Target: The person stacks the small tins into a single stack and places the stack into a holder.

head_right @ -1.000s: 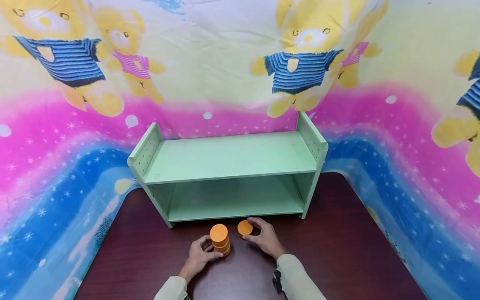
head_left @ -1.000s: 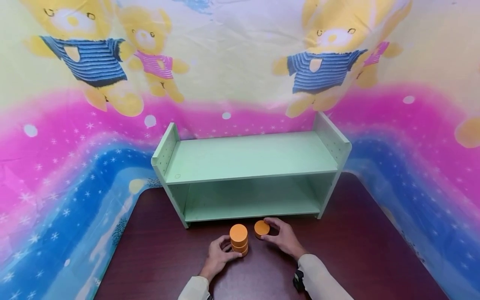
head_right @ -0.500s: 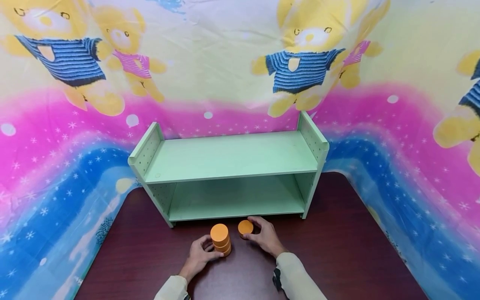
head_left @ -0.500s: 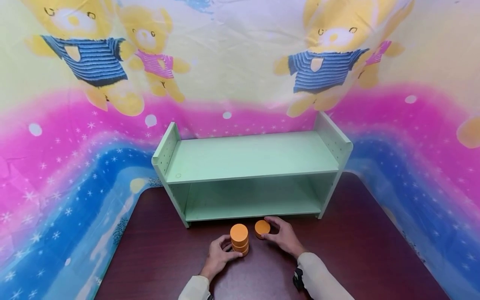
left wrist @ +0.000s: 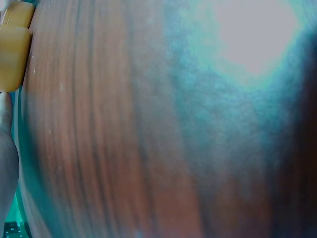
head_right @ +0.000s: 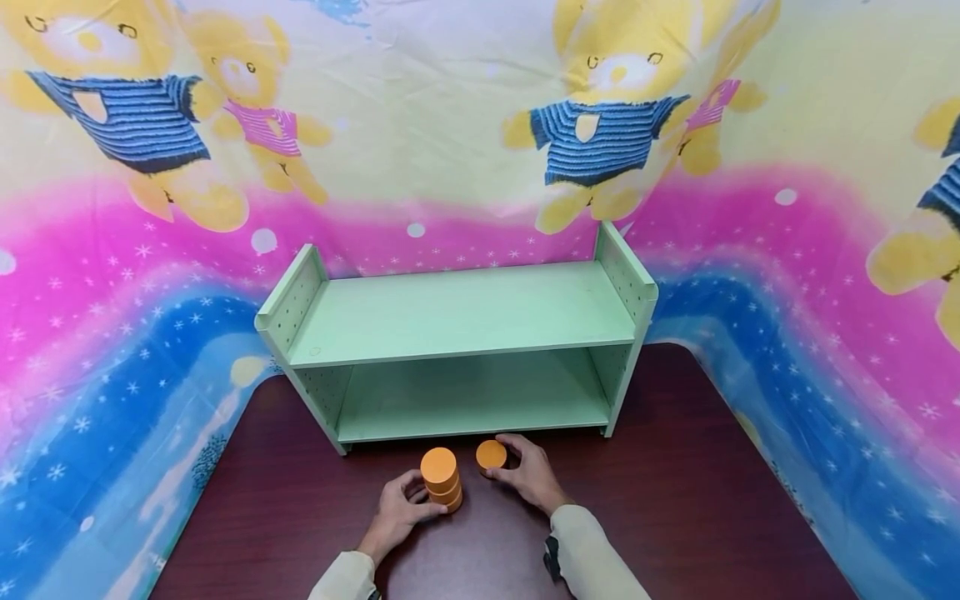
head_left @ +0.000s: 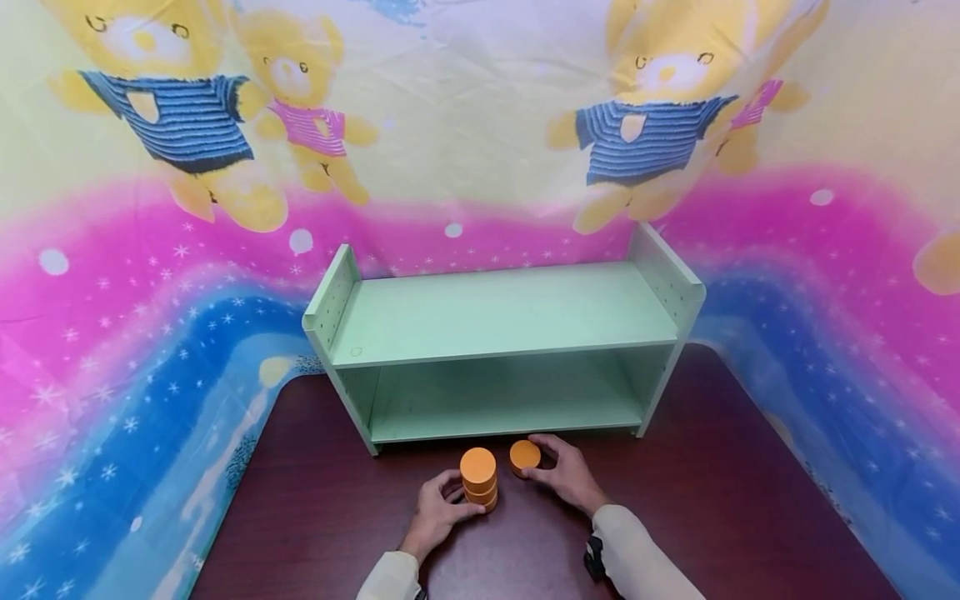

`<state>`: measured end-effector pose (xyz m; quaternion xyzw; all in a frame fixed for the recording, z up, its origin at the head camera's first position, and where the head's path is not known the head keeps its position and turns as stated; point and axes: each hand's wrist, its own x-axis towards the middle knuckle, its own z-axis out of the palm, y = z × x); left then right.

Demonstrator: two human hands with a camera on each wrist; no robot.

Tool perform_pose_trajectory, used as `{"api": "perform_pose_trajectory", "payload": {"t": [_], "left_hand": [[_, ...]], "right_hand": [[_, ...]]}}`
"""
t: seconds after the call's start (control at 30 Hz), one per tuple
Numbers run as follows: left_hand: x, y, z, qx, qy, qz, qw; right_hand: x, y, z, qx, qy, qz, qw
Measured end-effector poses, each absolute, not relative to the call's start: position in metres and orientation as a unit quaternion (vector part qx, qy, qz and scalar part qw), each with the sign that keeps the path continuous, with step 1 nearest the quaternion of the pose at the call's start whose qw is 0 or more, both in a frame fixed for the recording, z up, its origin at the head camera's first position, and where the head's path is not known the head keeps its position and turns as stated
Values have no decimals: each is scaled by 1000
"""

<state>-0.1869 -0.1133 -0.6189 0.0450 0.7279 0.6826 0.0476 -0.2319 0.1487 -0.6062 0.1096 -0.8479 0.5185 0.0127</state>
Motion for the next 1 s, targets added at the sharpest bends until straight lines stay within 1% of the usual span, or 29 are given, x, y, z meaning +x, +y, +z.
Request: {"api": "perform_pose_trajectory", "payload": {"t": [0.6,1.0], "left_hand": [[-187,-113,-621,44,723,688,46],[-186,-113,-620,46,722,688,49]], "right_hand": [[-233,149,-612,99,-846,524,-3],[-231,149,-611,117,-845,522,5]]}}
